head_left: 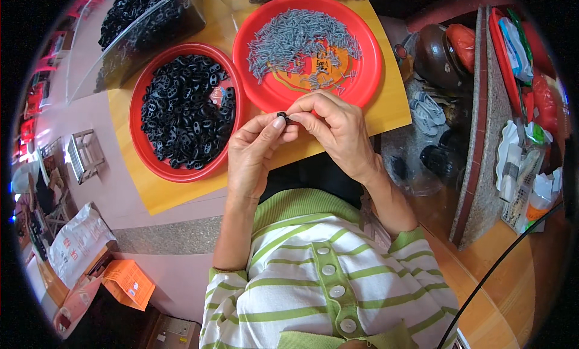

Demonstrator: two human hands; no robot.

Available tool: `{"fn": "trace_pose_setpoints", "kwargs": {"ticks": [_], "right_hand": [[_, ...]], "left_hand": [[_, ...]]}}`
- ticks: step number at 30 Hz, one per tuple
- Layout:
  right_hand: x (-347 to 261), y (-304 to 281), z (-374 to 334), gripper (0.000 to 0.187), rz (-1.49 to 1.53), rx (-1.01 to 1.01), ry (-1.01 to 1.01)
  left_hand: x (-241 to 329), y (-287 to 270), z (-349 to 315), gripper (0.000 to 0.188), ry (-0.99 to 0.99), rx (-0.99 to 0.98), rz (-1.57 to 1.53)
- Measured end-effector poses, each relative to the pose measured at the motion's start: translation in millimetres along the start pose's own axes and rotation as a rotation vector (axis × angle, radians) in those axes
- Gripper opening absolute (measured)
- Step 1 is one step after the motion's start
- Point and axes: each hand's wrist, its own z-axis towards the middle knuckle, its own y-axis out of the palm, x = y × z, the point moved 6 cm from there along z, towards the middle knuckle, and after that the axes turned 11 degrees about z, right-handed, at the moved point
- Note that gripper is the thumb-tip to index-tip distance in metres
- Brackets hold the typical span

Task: The person repeatedly picks small black plastic lock bodies from a red bowl and inserts metal pins from a second red bowl, then places the assembled units into a clear plastic bin. The process is continuous and repetitive throughout the clip.

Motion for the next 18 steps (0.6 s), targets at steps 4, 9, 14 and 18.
{"fn": "trace_pose_setpoints", "kwargs": {"ticks": [4, 9, 14, 18], "right_hand": [[0.5, 1.0, -1.5, 0.007, -0.018, 0.001, 0.015], [6.9, 1.9, -4.5, 0.009, 0.002, 0.068, 0.043], [16.1, 5.2, -4.9, 0.011, 0.273, 0.079, 0.192], [16.1, 5.1, -5.6, 0.011, 0.465, 0.083, 0.324]], "left_hand": [[2.0, 2.6, -0.8, 0.013, 0.041, 0.003, 0.081], [1.9, 6.1, 1.0, 0.013, 0.061, 0.013, 0.146], [8.2, 6.8, 2.7, 0.012, 0.106, 0.023, 0.127], [13.2, 6.6, 2.3, 0.013, 0.093, 0.021, 0.089]]}}
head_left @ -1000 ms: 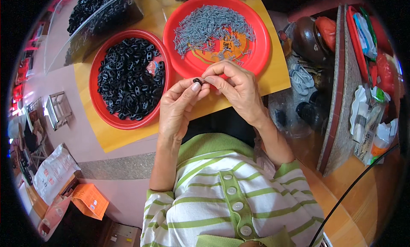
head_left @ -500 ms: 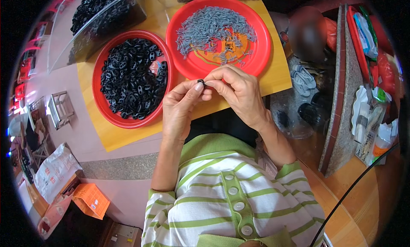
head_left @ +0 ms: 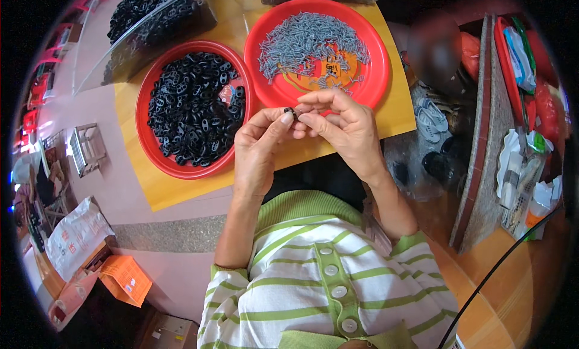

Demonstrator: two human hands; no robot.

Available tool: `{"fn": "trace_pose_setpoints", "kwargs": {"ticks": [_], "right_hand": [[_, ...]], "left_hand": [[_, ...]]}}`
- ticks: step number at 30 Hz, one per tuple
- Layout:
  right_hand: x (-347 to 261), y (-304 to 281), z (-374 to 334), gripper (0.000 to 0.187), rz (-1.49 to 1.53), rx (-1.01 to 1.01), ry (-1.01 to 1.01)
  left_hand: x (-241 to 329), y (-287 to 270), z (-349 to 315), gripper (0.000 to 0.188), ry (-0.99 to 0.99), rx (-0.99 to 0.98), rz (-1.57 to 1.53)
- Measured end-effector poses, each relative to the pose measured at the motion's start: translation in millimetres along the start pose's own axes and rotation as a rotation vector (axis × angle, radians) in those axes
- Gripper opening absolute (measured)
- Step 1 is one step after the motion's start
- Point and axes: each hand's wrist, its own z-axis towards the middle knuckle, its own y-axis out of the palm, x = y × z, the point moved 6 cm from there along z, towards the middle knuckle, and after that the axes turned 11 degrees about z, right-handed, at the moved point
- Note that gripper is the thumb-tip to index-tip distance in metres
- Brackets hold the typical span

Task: The person repeatedly picks small black plastic lock bodies from a red bowl and inserts metal pins from a second red bowl, then places the assembled units into a clear plastic bin. The process is continuous and repetitive throughout the clip.

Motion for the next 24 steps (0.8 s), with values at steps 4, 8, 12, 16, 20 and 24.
{"fn": "trace_pose_setpoints", "kwargs": {"ticks": [4, 8, 12, 16, 20, 24], "right_hand": [[-3.0, 0.1, 2.4, 0.007, -0.097, -0.064, -0.025], [-5.6, 2.7, 2.1, 0.004, -0.171, -0.060, -0.076], [-4.7, 8.4, 1.2, 0.003, -0.142, -0.036, -0.081], [-2.1, 16.0, 1.8, 0.005, -0.163, -0.066, -0.061], [-0.1, 28.5, 16.8, 0.014, 0.004, -0.229, 0.127], [-12.3, 45.8, 53.3, 0.011, -0.546, -0.214, -0.264]], "left_hand": [[-4.0, -0.5, -0.3, 0.013, 0.000, -0.026, -0.015], [-3.6, -0.2, -1.8, 0.012, 0.023, -0.022, 0.023], [1.4, -0.1, -5.5, 0.011, 0.097, -0.011, 0.062], [5.2, -10.2, -7.3, 0.011, 0.075, 0.020, 0.082], [12.1, -25.6, -17.6, 0.010, 0.152, 0.083, 0.042], [19.2, -41.0, -21.5, 0.010, 0.283, 0.117, 0.088]]}}
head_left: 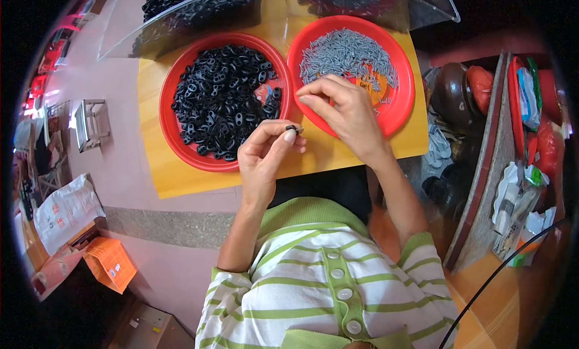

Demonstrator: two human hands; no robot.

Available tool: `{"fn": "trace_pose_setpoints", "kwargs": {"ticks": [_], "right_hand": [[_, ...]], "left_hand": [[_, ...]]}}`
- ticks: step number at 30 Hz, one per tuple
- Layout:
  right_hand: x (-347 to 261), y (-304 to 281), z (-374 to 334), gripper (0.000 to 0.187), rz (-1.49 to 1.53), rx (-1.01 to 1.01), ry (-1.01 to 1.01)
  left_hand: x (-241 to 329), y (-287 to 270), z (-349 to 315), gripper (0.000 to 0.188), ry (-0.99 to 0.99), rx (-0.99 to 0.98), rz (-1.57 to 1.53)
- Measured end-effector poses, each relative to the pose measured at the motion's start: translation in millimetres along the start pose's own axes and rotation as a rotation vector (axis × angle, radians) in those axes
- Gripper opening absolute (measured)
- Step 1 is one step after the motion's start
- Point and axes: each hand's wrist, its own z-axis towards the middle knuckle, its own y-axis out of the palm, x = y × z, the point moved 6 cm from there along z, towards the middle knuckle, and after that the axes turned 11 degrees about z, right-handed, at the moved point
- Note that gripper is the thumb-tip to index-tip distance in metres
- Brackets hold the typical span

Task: The person repeatedly picks small black plastic lock bodies from a red bowl and inserts metal pins from a second red bowl, then places the assembled units into a clear plastic bin. The process is continuous and repetitive throughout the clip.

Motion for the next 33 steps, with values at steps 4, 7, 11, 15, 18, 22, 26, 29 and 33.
{"fn": "trace_pose_setpoints", "kwargs": {"ticks": [4, 7, 11, 15, 18, 22, 26, 29, 33], "right_hand": [[-8.1, 29.6, 21.5, 0.016, -0.410, -0.049, -0.251], [-3.1, 48.3, 29.7, 0.020, -0.634, -0.106, -0.191], [-8.6, 56.6, 34.4, 0.023, -0.763, -0.130, -0.169], [-7.2, 60.3, 38.4, 0.015, -0.803, -0.220, -0.185], [-8.1, 62.0, 41.2, 0.011, -0.770, -0.237, -0.213], [-10.4, 58.1, 39.9, 0.011, -0.650, -0.225, -0.299], [-7.1, 31.7, 34.0, 0.014, -0.236, -0.131, -0.155], [11.9, 16.6, 14.0, 0.018, 0.338, -0.052, 0.308], [25.9, 8.2, -10.6, 0.019, 0.848, 0.052, 0.458]], "left_hand": [[-1.7, -6.2, -1.2, 0.009, 0.002, -0.039, -0.014], [-4.1, -6.4, -3.0, 0.010, -0.008, -0.067, -0.012], [-6.4, -9.0, -3.0, 0.011, -0.015, -0.067, -0.072], [-8.3, -10.9, -2.7, 0.011, -0.037, -0.071, -0.098], [-8.4, -12.8, -2.3, 0.011, -0.044, -0.067, -0.116], [-5.7, -12.0, -2.5, 0.012, -0.044, -0.036, -0.118], [-1.8, -11.5, -2.2, 0.011, -0.067, -0.006, -0.169], [0.3, -8.1, -1.2, 0.011, -0.072, 0.033, -0.155], [1.1, 4.9, 4.9, 0.012, -0.037, 0.070, -0.083]]}}
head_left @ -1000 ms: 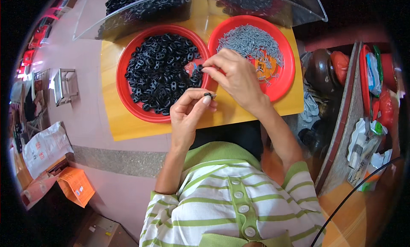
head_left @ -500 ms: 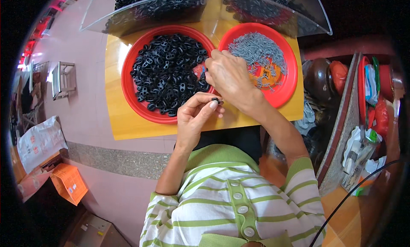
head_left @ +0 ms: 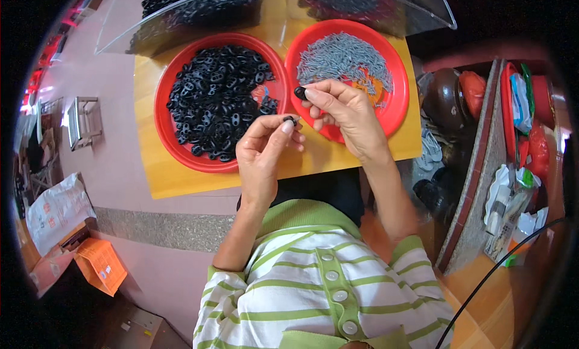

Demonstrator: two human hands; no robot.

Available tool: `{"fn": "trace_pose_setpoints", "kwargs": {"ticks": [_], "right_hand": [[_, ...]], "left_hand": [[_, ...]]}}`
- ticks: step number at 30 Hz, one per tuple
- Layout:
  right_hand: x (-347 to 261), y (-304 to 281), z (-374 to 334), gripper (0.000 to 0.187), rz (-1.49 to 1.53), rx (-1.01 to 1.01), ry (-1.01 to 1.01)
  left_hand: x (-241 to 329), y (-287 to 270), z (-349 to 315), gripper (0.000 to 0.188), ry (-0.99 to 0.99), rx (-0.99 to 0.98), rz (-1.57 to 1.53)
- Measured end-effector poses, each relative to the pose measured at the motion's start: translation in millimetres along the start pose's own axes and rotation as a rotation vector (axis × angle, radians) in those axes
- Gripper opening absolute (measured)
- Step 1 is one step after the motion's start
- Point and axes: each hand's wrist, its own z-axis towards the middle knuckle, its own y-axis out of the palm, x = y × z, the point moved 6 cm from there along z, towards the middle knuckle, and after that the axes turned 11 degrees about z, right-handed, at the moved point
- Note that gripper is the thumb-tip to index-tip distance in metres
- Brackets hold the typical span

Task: The person repeatedly picks small black plastic lock bodies from a red bowl and inserts metal pins from a second red bowl, then places the assembled units into a clear plastic bin. The process is continuous and repetitive throughout the clip.

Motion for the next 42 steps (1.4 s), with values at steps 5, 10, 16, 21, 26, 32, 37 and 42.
{"fn": "trace_pose_setpoints", "kwargs": {"ticks": [5, 10, 16, 21, 26, 32, 37, 42], "right_hand": [[6.3, -16.2, -19.2, 0.017, 0.136, 0.115, 0.035], [7.4, -21.3, -28.6, 0.017, 0.175, 0.130, 0.003], [6.4, -22.9, -33.1, 0.018, 0.157, 0.119, -0.066], [5.7, -24.4, -34.7, 0.020, 0.058, 0.110, -0.157], [8.6, -24.9, -35.8, 0.019, 0.053, 0.107, -0.171], [6.3, -23.0, -36.2, 0.017, 0.080, 0.128, -0.152], [5.9, -21.3, -36.4, 0.015, 0.064, 0.127, -0.166], [7.7, -20.3, -36.0, 0.014, 0.059, 0.100, -0.146]], "left_hand": [[-5.0, 17.8, 7.5, 0.013, -0.042, 0.050, -0.079], [-12.1, 29.4, 8.3, 0.014, -0.062, 0.034, -0.102], [-15.6, 35.5, 7.4, 0.013, -0.061, 0.022, -0.100], [-17.2, 35.8, 7.7, 0.013, -0.043, 0.031, -0.053], [-20.0, 36.3, 7.8, 0.014, -0.051, 0.037, -0.052], [-22.2, 37.0, 9.0, 0.014, -0.064, 0.025, -0.058], [-21.8, 35.0, 8.4, 0.018, -0.068, 0.026, -0.023], [-21.9, 33.1, 8.9, 0.018, -0.075, 0.004, 0.024]]}}
